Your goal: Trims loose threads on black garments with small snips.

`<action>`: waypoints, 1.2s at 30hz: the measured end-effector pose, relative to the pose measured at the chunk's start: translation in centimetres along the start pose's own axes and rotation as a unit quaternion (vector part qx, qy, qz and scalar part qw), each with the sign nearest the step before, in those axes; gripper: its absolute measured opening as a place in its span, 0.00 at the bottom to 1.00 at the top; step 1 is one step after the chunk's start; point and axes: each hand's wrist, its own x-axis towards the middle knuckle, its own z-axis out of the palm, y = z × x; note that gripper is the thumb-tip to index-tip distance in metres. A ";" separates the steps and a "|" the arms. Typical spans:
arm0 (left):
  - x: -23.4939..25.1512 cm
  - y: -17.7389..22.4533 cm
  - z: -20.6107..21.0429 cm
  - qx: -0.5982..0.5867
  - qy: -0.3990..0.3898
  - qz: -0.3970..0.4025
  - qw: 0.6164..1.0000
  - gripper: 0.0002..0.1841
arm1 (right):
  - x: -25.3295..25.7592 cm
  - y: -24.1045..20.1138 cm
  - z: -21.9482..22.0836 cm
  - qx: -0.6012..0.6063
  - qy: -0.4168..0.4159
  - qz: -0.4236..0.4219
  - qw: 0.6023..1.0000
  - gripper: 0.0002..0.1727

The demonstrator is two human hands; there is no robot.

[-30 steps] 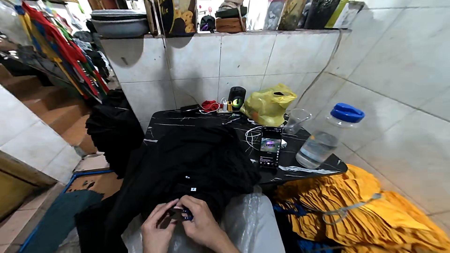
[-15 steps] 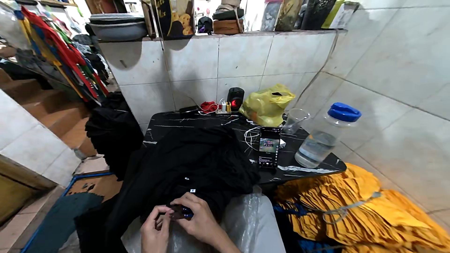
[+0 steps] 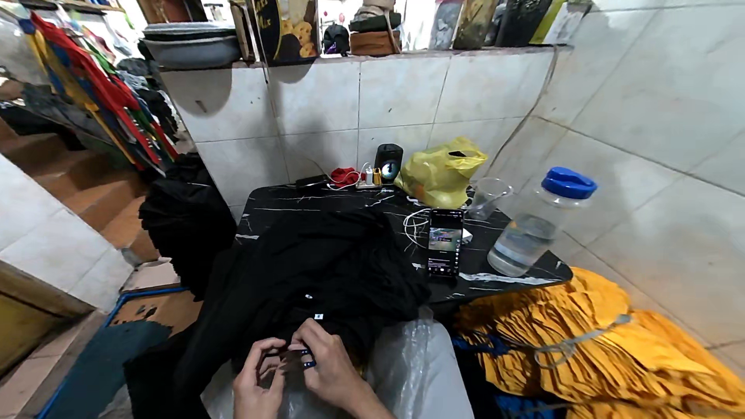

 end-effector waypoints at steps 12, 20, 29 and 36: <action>-0.1 -1.2 -0.1 -0.004 0.071 0.025 0.997 0.07 | -1.1 1.3 -1.6 0.010 -0.019 0.054 0.998 0.26; -0.3 -0.8 -0.2 -0.032 0.078 0.019 0.996 0.06 | -1.0 1.0 -2.6 -0.008 -0.078 0.051 0.996 0.26; -0.7 -0.8 -0.2 -0.018 0.061 0.032 0.997 0.05 | -0.6 0.1 -1.5 -0.048 -0.089 0.025 0.995 0.23; -0.8 -0.5 -0.3 -0.017 0.065 0.035 0.997 0.04 | -0.8 0.0 -0.5 -0.104 -0.061 -0.044 0.992 0.18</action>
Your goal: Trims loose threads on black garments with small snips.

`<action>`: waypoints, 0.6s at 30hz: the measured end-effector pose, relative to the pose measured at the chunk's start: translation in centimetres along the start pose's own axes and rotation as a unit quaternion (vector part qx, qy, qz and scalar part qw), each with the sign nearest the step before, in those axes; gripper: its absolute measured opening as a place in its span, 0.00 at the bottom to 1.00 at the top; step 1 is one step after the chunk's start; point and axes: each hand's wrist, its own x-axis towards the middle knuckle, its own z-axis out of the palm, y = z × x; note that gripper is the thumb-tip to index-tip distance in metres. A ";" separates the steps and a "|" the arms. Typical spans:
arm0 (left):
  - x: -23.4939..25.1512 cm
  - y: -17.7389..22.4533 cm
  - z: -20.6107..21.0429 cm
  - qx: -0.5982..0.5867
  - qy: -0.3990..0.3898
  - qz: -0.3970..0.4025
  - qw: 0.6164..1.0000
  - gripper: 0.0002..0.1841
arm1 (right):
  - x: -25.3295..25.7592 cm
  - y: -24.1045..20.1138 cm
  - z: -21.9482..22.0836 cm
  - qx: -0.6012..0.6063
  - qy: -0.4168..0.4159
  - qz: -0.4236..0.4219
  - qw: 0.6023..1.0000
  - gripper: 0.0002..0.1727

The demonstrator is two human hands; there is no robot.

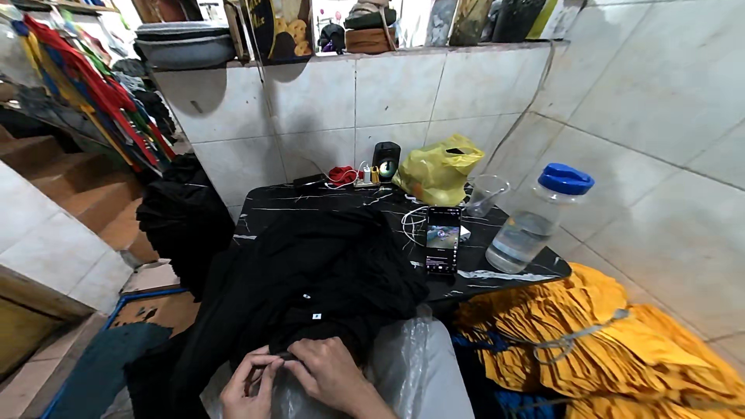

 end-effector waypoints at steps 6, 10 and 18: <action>0.4 1.2 0.3 -0.026 0.035 -0.068 0.997 0.01 | 0.5 -0.5 0.8 0.088 0.054 0.090 0.991 0.26; 0.6 1.4 0.6 -0.083 0.076 -0.077 0.991 0.03 | 0.5 0.4 1.7 0.157 0.072 0.054 0.984 0.25; -2.9 -1.9 -0.4 0.154 -0.322 -0.057 0.932 0.14 | 0.8 1.1 0.9 0.316 -0.004 0.092 0.944 0.13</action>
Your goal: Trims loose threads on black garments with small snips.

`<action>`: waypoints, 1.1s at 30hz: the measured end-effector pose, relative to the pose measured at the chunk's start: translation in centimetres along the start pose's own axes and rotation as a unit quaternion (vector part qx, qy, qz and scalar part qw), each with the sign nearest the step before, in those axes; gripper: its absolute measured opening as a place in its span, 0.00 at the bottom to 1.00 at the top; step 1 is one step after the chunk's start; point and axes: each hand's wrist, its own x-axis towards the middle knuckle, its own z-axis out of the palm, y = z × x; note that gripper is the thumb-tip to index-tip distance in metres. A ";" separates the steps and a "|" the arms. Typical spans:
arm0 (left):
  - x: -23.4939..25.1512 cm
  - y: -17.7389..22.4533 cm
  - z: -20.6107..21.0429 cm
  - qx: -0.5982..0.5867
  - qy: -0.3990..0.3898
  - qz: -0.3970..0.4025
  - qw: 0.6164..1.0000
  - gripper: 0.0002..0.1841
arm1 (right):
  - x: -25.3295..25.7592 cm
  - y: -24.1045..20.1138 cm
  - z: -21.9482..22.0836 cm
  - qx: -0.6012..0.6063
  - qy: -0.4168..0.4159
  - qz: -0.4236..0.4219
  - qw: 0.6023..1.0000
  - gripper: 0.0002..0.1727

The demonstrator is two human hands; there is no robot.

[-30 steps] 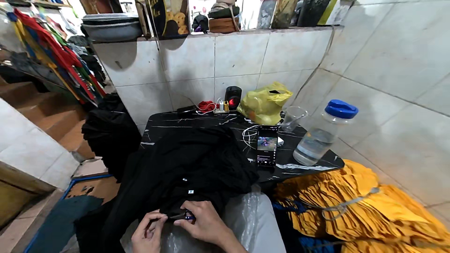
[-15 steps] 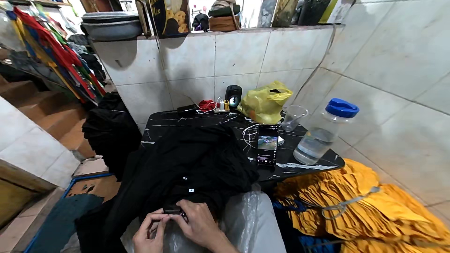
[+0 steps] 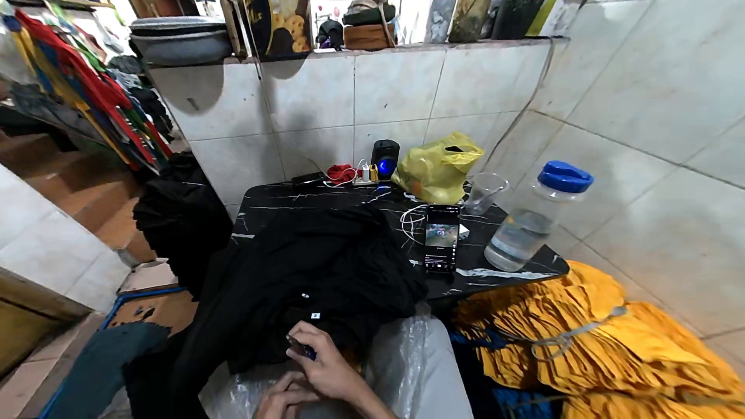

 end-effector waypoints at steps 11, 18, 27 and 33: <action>1.1 0.3 -2.4 0.002 0.288 0.082 0.954 0.17 | -0.8 0.1 1.6 0.065 0.036 -0.005 0.997 0.16; 1.2 1.2 -1.1 0.061 0.365 0.121 0.921 0.11 | -1.0 -0.5 1.7 0.037 0.051 -0.032 0.997 0.19; 1.4 0.9 -1.8 0.062 0.352 0.094 0.929 0.08 | -1.2 -0.4 1.5 -0.011 0.028 -0.037 0.999 0.11; 1.4 0.3 -2.3 -0.038 0.307 0.104 0.945 0.16 | -1.1 -0.5 1.0 -0.019 0.036 -0.024 0.999 0.08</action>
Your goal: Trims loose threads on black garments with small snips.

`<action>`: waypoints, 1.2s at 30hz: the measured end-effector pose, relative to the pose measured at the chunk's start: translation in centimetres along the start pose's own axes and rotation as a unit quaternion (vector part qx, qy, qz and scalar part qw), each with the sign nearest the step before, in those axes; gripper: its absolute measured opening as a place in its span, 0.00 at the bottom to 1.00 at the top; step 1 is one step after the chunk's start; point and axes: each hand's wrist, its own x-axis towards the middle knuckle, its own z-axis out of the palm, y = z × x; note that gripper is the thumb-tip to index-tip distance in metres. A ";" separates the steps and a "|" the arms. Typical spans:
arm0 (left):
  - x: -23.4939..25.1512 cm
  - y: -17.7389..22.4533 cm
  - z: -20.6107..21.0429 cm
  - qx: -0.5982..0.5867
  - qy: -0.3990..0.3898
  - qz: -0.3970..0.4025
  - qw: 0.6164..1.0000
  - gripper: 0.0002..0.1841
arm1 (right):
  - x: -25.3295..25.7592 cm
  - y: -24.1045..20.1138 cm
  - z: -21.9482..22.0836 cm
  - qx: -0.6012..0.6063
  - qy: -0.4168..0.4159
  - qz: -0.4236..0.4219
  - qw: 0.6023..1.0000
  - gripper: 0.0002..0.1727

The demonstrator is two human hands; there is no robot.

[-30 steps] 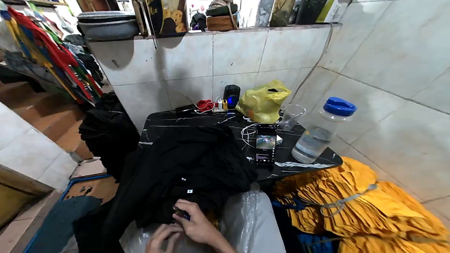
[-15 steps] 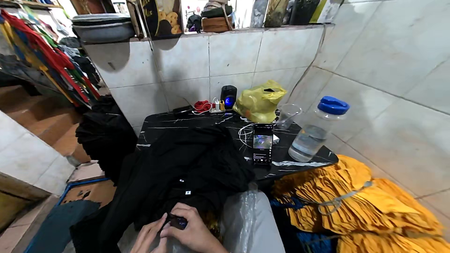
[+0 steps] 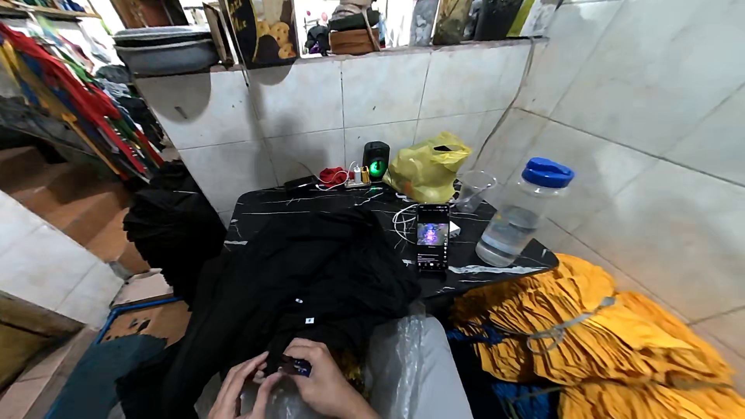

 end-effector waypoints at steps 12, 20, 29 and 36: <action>-0.2 0.5 -0.2 0.082 0.002 0.026 0.996 0.06 | -0.1 0.0 0.0 -0.023 -0.017 0.005 1.000 0.09; -0.6 1.1 -0.9 0.146 -0.043 0.024 0.988 0.12 | -0.2 -0.1 -0.1 -0.023 -0.021 0.012 0.999 0.09; -0.5 1.1 -0.6 0.137 -0.028 0.036 0.990 0.10 | -0.3 -0.3 0.1 -0.027 -0.013 0.015 0.999 0.10; -0.7 0.8 0.0 0.041 -0.007 0.001 0.999 0.07 | -0.4 -0.4 0.1 -0.029 -0.006 0.033 0.999 0.11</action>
